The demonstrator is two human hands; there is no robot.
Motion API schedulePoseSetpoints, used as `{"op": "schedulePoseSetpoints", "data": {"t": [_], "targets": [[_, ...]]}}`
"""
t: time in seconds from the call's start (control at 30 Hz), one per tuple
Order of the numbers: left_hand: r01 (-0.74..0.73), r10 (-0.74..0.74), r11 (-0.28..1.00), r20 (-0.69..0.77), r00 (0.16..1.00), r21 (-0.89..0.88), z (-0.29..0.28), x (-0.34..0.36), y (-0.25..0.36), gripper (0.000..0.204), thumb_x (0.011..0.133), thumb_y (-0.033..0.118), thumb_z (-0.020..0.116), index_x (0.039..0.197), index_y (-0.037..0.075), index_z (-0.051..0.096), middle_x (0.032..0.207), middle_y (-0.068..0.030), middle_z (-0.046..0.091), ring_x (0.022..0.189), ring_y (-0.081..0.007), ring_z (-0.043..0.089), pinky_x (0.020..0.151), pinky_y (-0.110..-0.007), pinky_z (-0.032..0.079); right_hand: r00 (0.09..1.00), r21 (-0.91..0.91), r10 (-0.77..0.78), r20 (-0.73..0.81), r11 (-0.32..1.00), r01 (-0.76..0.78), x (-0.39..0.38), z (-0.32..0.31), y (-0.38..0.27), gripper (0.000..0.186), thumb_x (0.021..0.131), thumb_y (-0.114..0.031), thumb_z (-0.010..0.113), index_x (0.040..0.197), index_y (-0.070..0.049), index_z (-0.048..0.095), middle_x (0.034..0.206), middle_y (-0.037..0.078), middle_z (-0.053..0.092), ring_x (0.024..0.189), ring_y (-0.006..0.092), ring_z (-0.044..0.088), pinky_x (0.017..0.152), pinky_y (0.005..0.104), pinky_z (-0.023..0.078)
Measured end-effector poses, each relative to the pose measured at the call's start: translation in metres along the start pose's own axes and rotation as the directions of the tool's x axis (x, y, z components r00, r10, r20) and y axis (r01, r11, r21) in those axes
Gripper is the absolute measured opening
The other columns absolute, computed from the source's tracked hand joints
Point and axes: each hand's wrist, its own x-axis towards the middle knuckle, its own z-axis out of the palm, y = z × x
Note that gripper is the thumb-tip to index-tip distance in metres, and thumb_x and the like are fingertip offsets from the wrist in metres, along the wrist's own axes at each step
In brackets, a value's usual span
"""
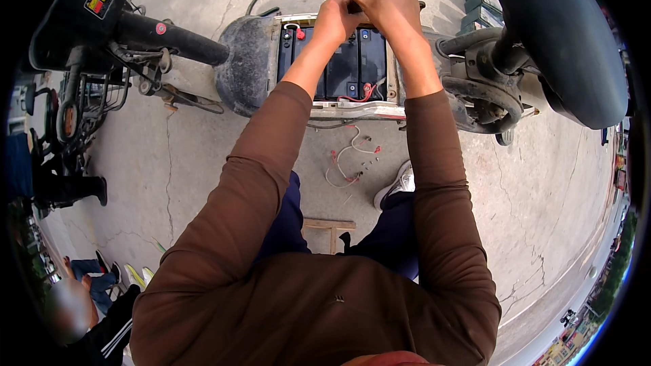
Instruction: The person uses a screwdriver to tighten the terminal connections on a series of batteries installed in the floorboard of an electric scooter. The person works methodically from one battery to the next, ensuring each connection is secure.
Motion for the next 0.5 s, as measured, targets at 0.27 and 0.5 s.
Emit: {"op": "schedulePoseSetpoints", "data": {"t": [0.27,0.5], "targets": [[-0.031,0.039,0.984,0.04,0.998,-0.176,0.001,0.003,-0.001,0.03,0.073,0.016,0.068,0.098,0.0,0.063,0.091,-0.0125,0.068,0.086,-0.0193,0.064,0.077,-0.03,0.047,0.941,0.082,-0.301,-0.152,0.945,0.315,0.018,0.029,0.04,0.034,0.077,-0.021,0.064,0.101,0.0,0.052,0.09,0.021,0.056,0.087,0.038,0.057,0.075,0.0417,0.047],[0.032,-0.033,0.998,-0.01,0.999,-0.055,0.012,-0.001,-0.016,0.032,0.071,0.02,0.073,0.092,-0.003,0.065,0.089,-0.0144,0.067,0.079,-0.023,0.063,0.074,-0.034,0.048,0.94,0.103,-0.279,-0.195,0.948,0.302,0.018,0.034,0.04,0.03,0.077,-0.022,0.063,0.095,-0.001,0.052,0.093,0.023,0.056,0.086,0.038,0.057,0.071,0.0433,0.047]]}}
